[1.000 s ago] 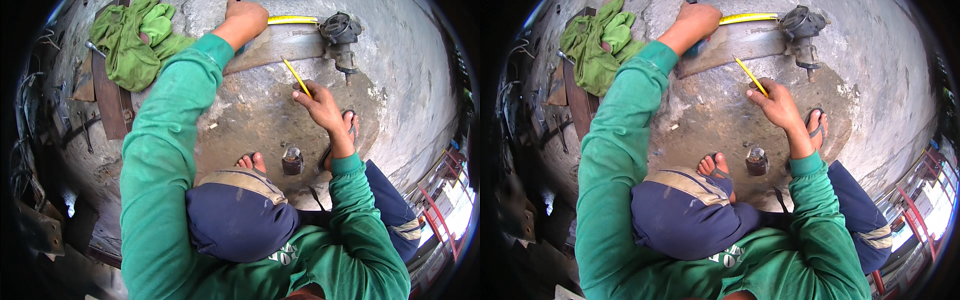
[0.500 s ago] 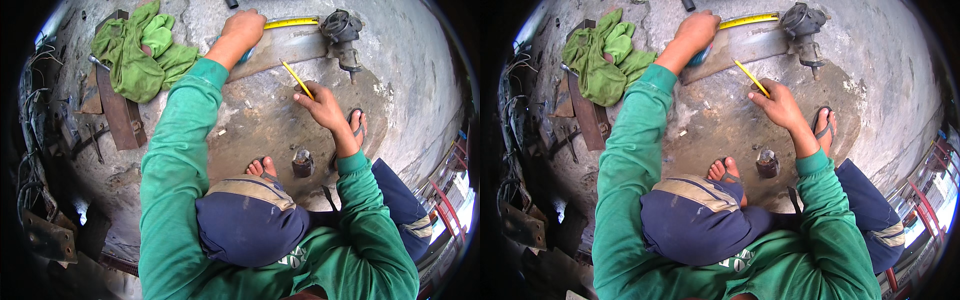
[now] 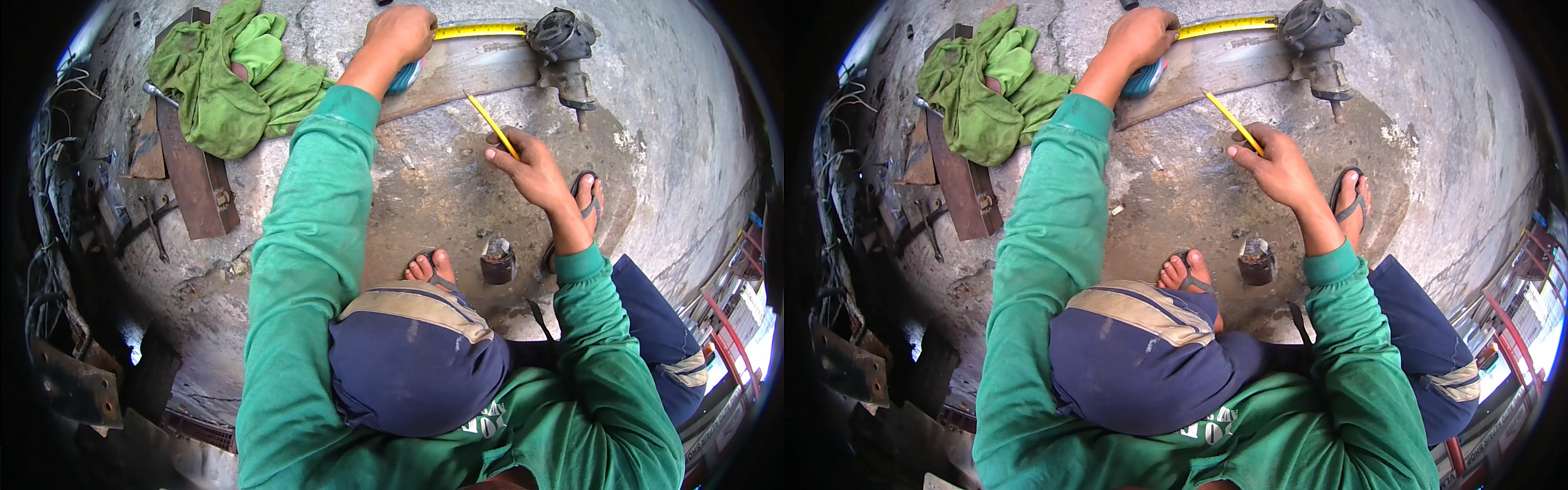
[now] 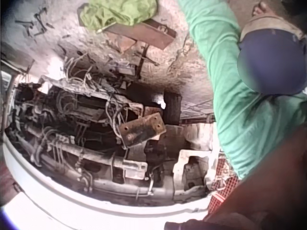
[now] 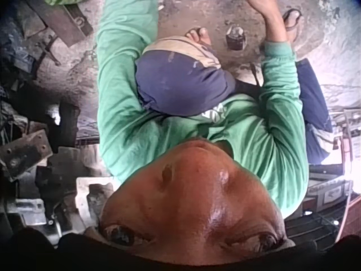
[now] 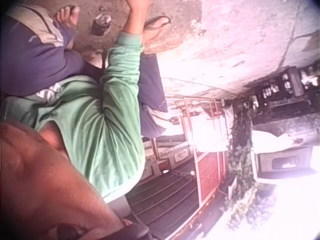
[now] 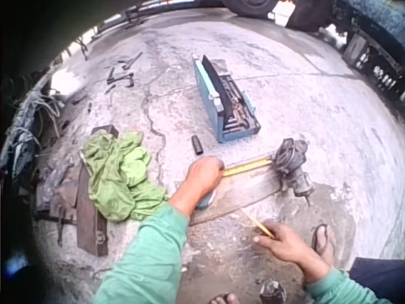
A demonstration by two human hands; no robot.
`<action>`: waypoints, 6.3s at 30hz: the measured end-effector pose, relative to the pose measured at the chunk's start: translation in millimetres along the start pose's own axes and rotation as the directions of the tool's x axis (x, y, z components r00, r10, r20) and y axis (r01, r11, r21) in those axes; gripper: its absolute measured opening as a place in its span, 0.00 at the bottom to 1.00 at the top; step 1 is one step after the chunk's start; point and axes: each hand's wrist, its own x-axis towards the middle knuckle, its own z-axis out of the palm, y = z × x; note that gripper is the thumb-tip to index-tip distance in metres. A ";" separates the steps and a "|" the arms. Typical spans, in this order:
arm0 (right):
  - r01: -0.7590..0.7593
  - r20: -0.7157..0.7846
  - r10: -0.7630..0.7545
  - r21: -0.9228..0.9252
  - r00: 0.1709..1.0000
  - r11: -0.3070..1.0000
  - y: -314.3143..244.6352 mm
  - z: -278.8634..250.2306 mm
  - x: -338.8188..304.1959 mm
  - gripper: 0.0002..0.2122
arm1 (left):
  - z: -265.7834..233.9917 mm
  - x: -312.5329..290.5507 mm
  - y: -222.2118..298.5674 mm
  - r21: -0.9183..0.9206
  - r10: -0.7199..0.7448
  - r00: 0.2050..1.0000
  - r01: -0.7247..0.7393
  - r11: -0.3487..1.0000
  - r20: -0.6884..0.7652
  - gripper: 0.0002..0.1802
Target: The person sits on the floor and handles a metal part, wiping it with a cloth, then uses a tape measure and pencil to mark measurements on the part. The person repeatedly repositions the part and measures different sections.
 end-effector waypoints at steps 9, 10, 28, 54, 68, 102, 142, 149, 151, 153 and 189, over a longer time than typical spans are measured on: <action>-0.006 -0.010 0.006 -0.040 1.000 0.999 8.5 -2.0 1.1 0.19 | -9.1 -4.5 12.5 -0.032 0.019 1.000 -0.019 0.999 -0.007 0.13; -0.009 -0.004 0.009 -0.052 1.000 0.999 5.5 -2.2 1.7 0.19 | -9.1 -3.8 12.7 -0.022 0.006 1.000 -0.006 1.000 0.004 0.14; -0.042 0.019 0.044 -0.096 0.999 0.995 12.5 -6.1 4.2 0.18 | -13.3 -0.4 15.2 -0.058 -0.068 0.994 0.074 0.996 0.087 0.13; -0.112 0.039 0.114 -0.061 0.993 0.992 17.0 -7.5 12.9 0.17 | 5.3 18.7 25.9 -0.085 -0.038 0.998 0.042 0.996 0.043 0.12; -0.139 0.017 0.141 -0.071 0.990 0.988 14.8 -10.9 22.3 0.17 | 8.1 20.3 27.0 -0.113 -0.099 0.994 0.104 0.988 0.044 0.13; -0.121 0.063 0.127 -0.089 0.990 0.989 -0.4 -6.0 12.3 0.16 | -4.3 18.6 39.9 0.029 -0.118 0.981 0.115 0.993 0.155 0.15; -0.138 0.042 0.141 -0.065 0.989 0.988 2.0 -3.1 19.1 0.15 | 1.2 15.5 37.1 -0.059 -0.099 0.988 0.107 0.993 0.118 0.14; -0.165 0.013 0.167 -0.100 0.986 0.981 7.0 -9.9 16.2 0.16 | 2.7 14.9 36.2 -0.043 -0.088 0.990 0.093 0.995 0.107 0.14; -0.220 -0.006 0.220 -0.039 0.976 0.975 3.0 -12.5 15.3 0.17 | 3.7 15.8 35.2 -0.039 -0.085 0.990 0.090 0.995 0.114 0.14; -0.290 -0.025 0.297 0.148 0.955 0.946 -0.7 -11.9 13.2 0.19 | 6.3 16.7 34.7 -0.038 -0.092 0.989 0.097 0.995 0.115 0.14; 0.249 -0.005 -0.309 0.602 0.951 0.759 -78.2 -198.4 82.9 0.23 | -4.0 23.9 47.3 -0.031 -0.103 0.984 0.108 0.994 0.145 0.14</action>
